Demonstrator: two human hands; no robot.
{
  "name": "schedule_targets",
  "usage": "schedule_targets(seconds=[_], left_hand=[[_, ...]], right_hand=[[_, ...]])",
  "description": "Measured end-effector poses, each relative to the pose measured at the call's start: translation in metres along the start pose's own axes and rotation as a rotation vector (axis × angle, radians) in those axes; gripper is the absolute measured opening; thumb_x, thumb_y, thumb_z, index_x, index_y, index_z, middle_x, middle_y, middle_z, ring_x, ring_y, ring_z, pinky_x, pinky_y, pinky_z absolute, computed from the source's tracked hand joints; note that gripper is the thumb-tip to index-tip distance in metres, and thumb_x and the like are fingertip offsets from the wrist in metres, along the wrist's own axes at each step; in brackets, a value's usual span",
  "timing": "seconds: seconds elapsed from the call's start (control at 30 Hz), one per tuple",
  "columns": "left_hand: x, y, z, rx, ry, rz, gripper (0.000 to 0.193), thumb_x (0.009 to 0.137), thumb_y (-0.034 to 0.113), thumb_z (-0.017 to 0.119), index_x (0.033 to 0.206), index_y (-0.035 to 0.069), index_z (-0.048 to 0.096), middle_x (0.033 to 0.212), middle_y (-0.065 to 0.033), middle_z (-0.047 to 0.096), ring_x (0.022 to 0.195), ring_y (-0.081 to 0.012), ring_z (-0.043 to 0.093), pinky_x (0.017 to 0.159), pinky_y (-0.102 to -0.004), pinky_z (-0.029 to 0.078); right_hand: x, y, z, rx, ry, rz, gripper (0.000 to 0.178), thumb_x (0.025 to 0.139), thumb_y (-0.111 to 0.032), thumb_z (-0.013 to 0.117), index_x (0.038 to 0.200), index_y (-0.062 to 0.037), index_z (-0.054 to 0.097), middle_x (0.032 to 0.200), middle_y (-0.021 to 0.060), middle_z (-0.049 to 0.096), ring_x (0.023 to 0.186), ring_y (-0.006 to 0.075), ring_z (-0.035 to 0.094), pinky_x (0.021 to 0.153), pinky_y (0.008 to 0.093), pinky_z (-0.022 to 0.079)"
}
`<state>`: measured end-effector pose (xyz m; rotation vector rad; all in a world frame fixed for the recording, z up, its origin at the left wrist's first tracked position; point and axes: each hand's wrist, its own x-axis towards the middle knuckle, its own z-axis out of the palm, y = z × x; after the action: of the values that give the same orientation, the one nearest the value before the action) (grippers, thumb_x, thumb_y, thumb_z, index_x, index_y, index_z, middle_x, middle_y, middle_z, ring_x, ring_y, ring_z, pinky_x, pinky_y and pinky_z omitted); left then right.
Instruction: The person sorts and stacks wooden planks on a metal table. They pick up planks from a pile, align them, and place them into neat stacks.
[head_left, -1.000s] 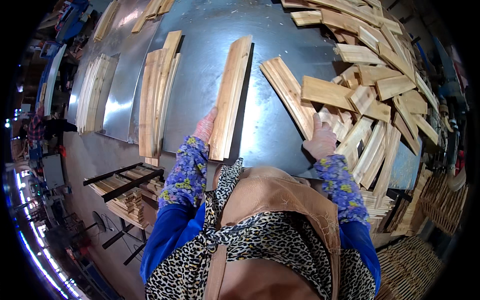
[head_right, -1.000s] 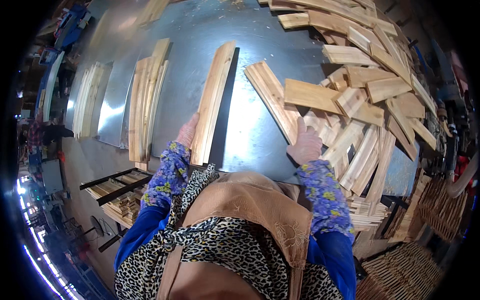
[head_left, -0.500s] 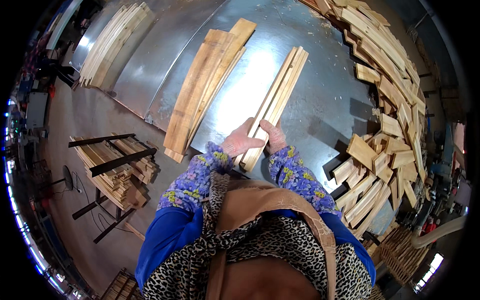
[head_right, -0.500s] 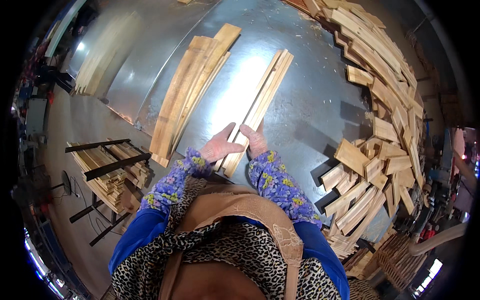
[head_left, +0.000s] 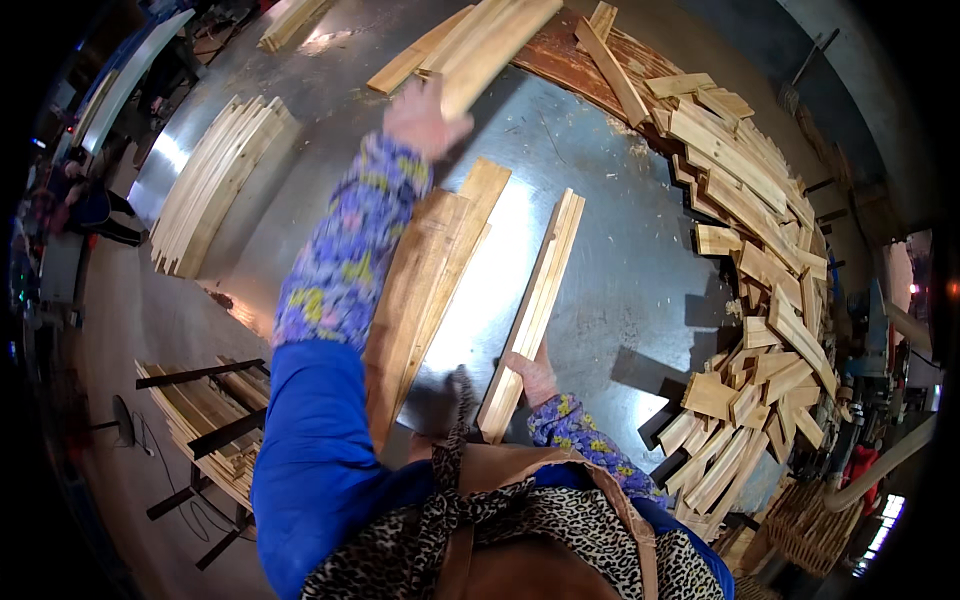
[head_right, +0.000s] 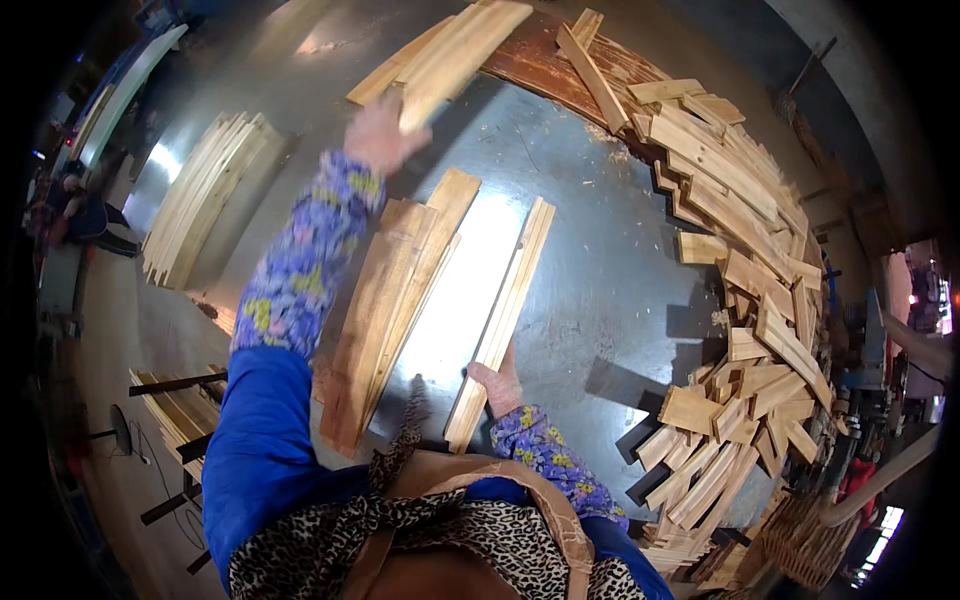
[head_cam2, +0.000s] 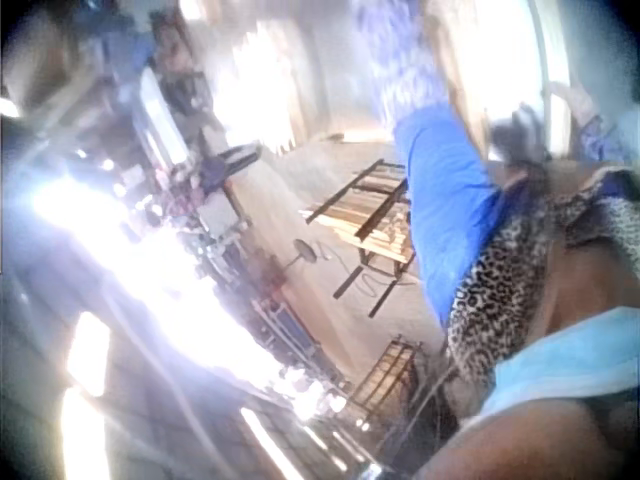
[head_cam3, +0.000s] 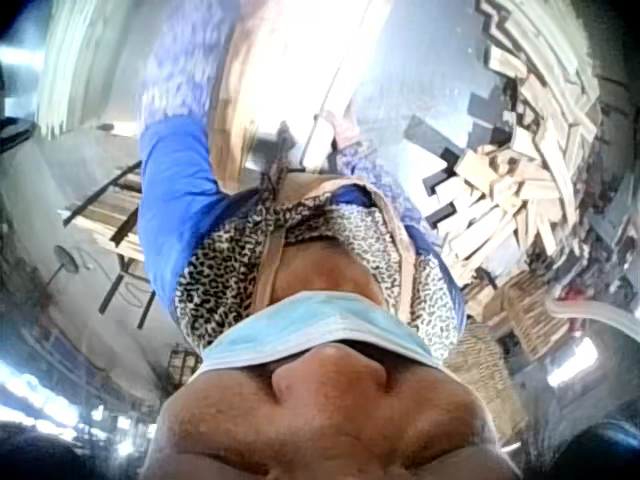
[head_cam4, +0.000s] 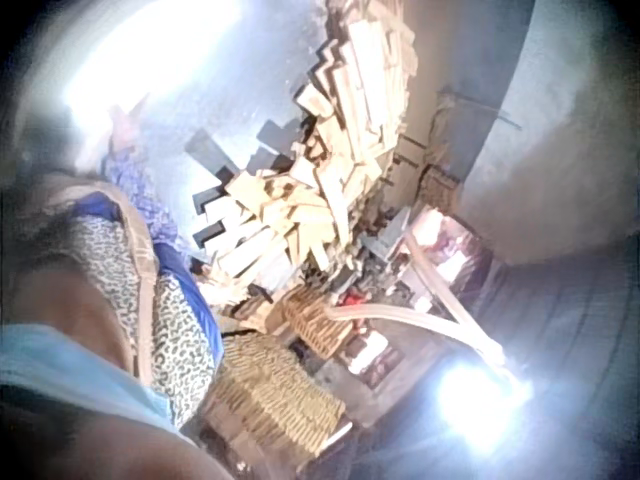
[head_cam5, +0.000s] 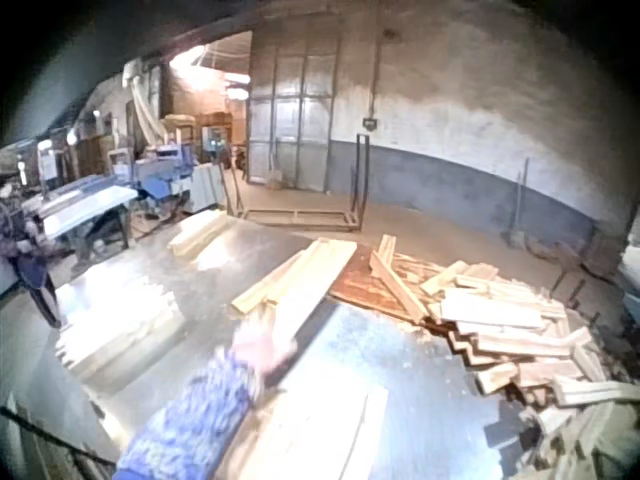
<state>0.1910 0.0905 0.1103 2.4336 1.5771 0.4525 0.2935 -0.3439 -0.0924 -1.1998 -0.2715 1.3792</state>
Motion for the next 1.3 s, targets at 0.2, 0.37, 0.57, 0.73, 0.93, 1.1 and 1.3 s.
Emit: schedule_targets(seconds=[0.2, 0.37, 0.57, 0.73, 0.93, 1.1, 1.3], left_hand=[[-0.051, 0.025, 0.029, -0.223, -0.023, 0.164, 0.083, 0.09, 0.045, 0.08, 0.158, 0.002, 0.056, 0.164, -0.0241, 0.055, 0.15, -0.0408, 0.053, 0.122, -0.0522, 0.045], [-0.27, -0.007, 0.065, 0.194, -0.23, 0.284, 0.089, 0.074, 0.045, 0.088, 0.15, 0.007, 0.06, 0.152, -0.0265, 0.055, 0.146, -0.0466, 0.049, 0.122, -0.061, 0.039], [-0.312, -0.042, 0.075, 0.235, -0.271, 0.173, 0.101, 0.07, 0.041, 0.092, 0.156, 0.007, 0.051, 0.159, -0.0285, 0.047, 0.148, -0.049, 0.043, 0.118, -0.0618, 0.04], [-0.304, -0.031, 0.032, 0.123, -0.415, -0.148, 0.108, 0.073, 0.038, 0.092, 0.164, 0.008, 0.042, 0.153, -0.029, 0.051, 0.144, -0.0485, 0.049, 0.116, -0.0538, 0.046], [-0.329, -0.032, 0.037, -0.031, -0.493, -0.48, 0.112, 0.08, 0.039, 0.085, 0.17, 0.003, 0.029, 0.146, -0.0302, 0.058, 0.133, -0.0469, 0.063, 0.112, -0.0518, 0.054], [-0.305, 0.02, -0.012, -0.277, -0.576, -0.413, 0.095, 0.085, 0.037, 0.078, 0.165, 0.001, 0.04, 0.131, -0.0289, 0.069, 0.119, -0.0413, 0.07, 0.107, -0.0481, 0.056], [-0.334, 0.084, 0.137, -0.818, -0.767, -0.283, 0.06, 0.096, 0.046, 0.061, 0.122, -0.007, 0.074, 0.118, -0.0295, 0.076, 0.109, -0.0363, 0.073, 0.095, -0.0481, 0.058]], right_hand=[[0.022, -0.016, -0.02, -0.052, 0.047, 0.091, 0.124, 0.083, -0.019, 0.098, 0.176, -0.004, 0.018, 0.155, 0.0157, 0.054, 0.137, 0.0295, 0.056, 0.114, 0.0408, 0.052], [0.027, -0.025, -0.021, -0.029, 0.01, 0.06, 0.118, 0.085, -0.026, 0.096, 0.174, -0.0028, 0.022, 0.152, 0.0154, 0.055, 0.135, 0.0287, 0.056, 0.114, 0.0404, 0.052], [0.028, -0.035, -0.015, -0.102, 0.006, 0.037, 0.124, 0.082, -0.036, 0.098, 0.173, -0.0035, 0.021, 0.143, 0.0181, 0.058, 0.125, 0.0307, 0.063, 0.105, 0.0447, 0.059], [0.023, -0.038, -0.013, -0.072, 0.004, 0.018, 0.121, 0.083, -0.029, 0.095, 0.174, -0.0035, 0.02, 0.146, 0.019, 0.058, 0.126, 0.0317, 0.063, 0.106, 0.0434, 0.059], [0.002, -0.041, -0.015, -0.126, 0.012, 0.044, 0.107, 0.087, -0.019, 0.087, 0.173, -0.0036, 0.025, 0.14, 0.0181, 0.061, 0.118, 0.029, 0.067, 0.098, 0.0413, 0.062], [-0.019, -0.044, -0.04, -0.203, 0.057, 0.041, 0.1, 0.089, -0.02, 0.087, 0.17, -0.0025, 0.031, 0.129, 0.0155, 0.067, 0.108, 0.0267, 0.071, 0.092, 0.0424, 0.064], [-0.037, -0.048, -0.046, -0.367, 0.126, 0.069, 0.089, 0.09, -0.025, 0.088, 0.162, 0.0037, 0.043, 0.141, 0.0222, 0.068, 0.123, 0.0328, 0.07, 0.104, 0.0425, 0.059]])
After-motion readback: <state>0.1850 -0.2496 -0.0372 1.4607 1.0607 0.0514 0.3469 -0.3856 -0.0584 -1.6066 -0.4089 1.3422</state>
